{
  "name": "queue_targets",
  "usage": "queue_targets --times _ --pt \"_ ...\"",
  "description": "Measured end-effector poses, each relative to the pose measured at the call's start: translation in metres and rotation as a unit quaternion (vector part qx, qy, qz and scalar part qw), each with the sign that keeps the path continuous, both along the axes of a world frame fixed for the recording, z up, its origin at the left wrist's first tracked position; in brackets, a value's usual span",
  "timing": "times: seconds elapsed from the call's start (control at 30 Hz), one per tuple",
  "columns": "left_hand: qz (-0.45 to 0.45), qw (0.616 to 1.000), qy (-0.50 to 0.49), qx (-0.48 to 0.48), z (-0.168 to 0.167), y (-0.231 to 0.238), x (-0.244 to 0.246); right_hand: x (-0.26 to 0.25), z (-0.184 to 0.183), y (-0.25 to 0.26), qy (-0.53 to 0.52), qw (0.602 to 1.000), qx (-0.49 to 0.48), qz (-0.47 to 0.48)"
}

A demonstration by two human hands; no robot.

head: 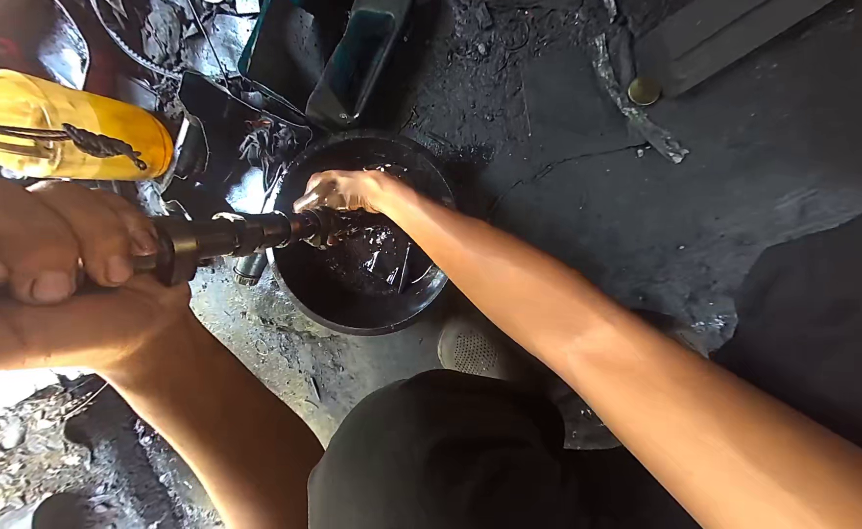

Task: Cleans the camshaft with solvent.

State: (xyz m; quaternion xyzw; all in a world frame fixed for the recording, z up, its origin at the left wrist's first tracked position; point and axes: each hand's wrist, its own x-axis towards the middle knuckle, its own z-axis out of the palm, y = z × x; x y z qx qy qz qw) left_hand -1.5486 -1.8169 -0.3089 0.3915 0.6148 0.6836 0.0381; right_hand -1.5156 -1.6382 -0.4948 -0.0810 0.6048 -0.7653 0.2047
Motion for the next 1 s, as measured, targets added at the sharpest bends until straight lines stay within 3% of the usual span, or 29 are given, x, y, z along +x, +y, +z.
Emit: queue_targets --times 0.07,0.13,0.23,0.27,0.37,0.5,0.63,0.7,0.8,0.9,1.0 --pt "0.030 0.999 0.008 -0.022 0.002 0.003 0.000 0.005 -0.023 -0.021 0.052 0.978 -0.055 -0.193" --pt "0.057 0.998 -0.008 -0.022 0.002 0.002 -0.003 0.015 -0.030 -0.029 0.018 0.927 -0.089 -0.363" --pt "0.155 0.986 -0.047 -0.035 -0.002 -0.007 -0.005 0.036 -0.037 -0.041 -0.037 0.844 -0.098 -0.525" --pt "0.205 0.976 -0.055 -0.048 -0.003 -0.010 -0.003 0.043 -0.038 -0.050 -0.034 0.834 -0.080 -0.545" --pt "0.344 0.935 -0.075 -0.044 -0.005 -0.011 0.004 0.061 -0.036 -0.082 0.019 0.855 0.029 -0.518" --pt "0.424 0.899 -0.108 -0.018 -0.009 -0.015 0.011 0.049 -0.028 -0.083 -0.014 0.858 0.171 -0.484" --pt "0.445 0.888 -0.113 -0.003 -0.009 -0.017 0.018 0.026 -0.040 -0.049 -0.068 0.920 0.131 -0.362" --pt "0.467 0.876 -0.117 -0.003 -0.007 -0.016 0.020 0.020 -0.050 -0.038 -0.125 0.907 0.145 -0.375" --pt "0.512 0.850 -0.126 -0.025 -0.009 -0.019 0.020 0.035 -0.055 -0.038 -0.131 0.847 0.179 -0.483" --pt "0.536 0.831 -0.144 -0.046 -0.012 -0.017 0.027 0.065 -0.056 -0.076 -0.039 0.855 0.193 -0.480" --pt "0.543 0.826 -0.149 -0.039 -0.010 -0.010 0.032 0.059 -0.047 -0.085 -0.073 0.868 0.215 -0.441"
